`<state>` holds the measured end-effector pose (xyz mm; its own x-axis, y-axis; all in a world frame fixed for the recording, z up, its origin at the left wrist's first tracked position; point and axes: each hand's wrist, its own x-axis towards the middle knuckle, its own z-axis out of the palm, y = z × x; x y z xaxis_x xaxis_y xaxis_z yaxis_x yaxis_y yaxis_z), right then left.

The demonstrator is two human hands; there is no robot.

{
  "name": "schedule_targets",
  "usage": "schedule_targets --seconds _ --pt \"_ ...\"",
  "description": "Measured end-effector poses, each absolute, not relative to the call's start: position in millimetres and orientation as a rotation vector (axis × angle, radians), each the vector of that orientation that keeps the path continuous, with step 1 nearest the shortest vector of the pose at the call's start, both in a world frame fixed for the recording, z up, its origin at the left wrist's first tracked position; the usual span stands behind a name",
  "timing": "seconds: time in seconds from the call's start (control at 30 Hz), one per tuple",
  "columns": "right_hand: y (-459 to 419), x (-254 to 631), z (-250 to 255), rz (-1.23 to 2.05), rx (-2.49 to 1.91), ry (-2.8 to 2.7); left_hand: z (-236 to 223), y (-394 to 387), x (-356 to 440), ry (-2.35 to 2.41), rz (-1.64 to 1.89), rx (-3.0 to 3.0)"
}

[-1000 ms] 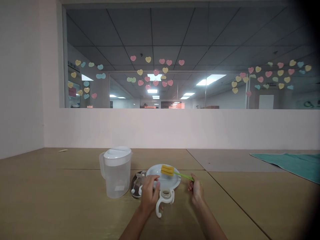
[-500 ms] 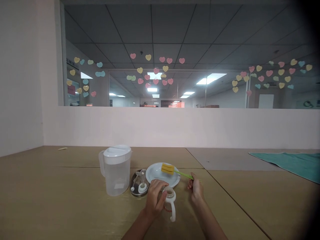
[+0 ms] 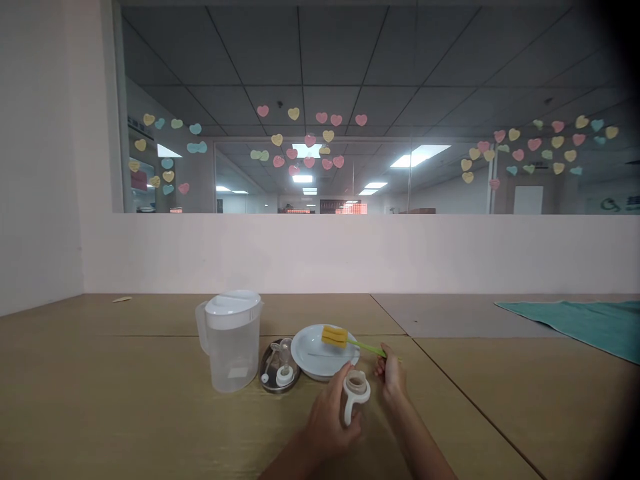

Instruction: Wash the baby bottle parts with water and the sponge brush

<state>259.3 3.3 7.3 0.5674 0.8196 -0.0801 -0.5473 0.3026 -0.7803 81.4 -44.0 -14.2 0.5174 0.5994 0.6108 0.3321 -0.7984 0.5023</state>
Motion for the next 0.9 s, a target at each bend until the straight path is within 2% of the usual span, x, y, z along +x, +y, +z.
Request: schedule_targets --seconds 0.13,0.23,0.4,0.5,0.7,0.9 --pt "2.0 258.0 8.4 0.947 -0.831 -0.368 -17.7 -46.5 85.0 0.835 0.978 2.329" --pt "0.4 259.1 10.8 0.964 -0.795 -0.378 -16.4 -46.2 85.8 0.790 1.022 2.338" --pt "-4.0 264.7 17.6 1.060 -0.701 -0.468 -4.5 -32.4 70.5 0.823 1.622 2.452" --pt "-5.6 265.0 20.1 1.117 -0.606 -0.568 4.1 -19.3 54.0 1.133 1.871 2.505" --pt "-4.4 258.3 17.2 1.087 -0.647 -0.558 10.8 -4.0 34.7 1.640 1.833 2.548" --pt "-8.3 257.0 17.8 0.950 -0.740 -0.544 12.0 0.2 27.6 1.796 1.705 2.631"
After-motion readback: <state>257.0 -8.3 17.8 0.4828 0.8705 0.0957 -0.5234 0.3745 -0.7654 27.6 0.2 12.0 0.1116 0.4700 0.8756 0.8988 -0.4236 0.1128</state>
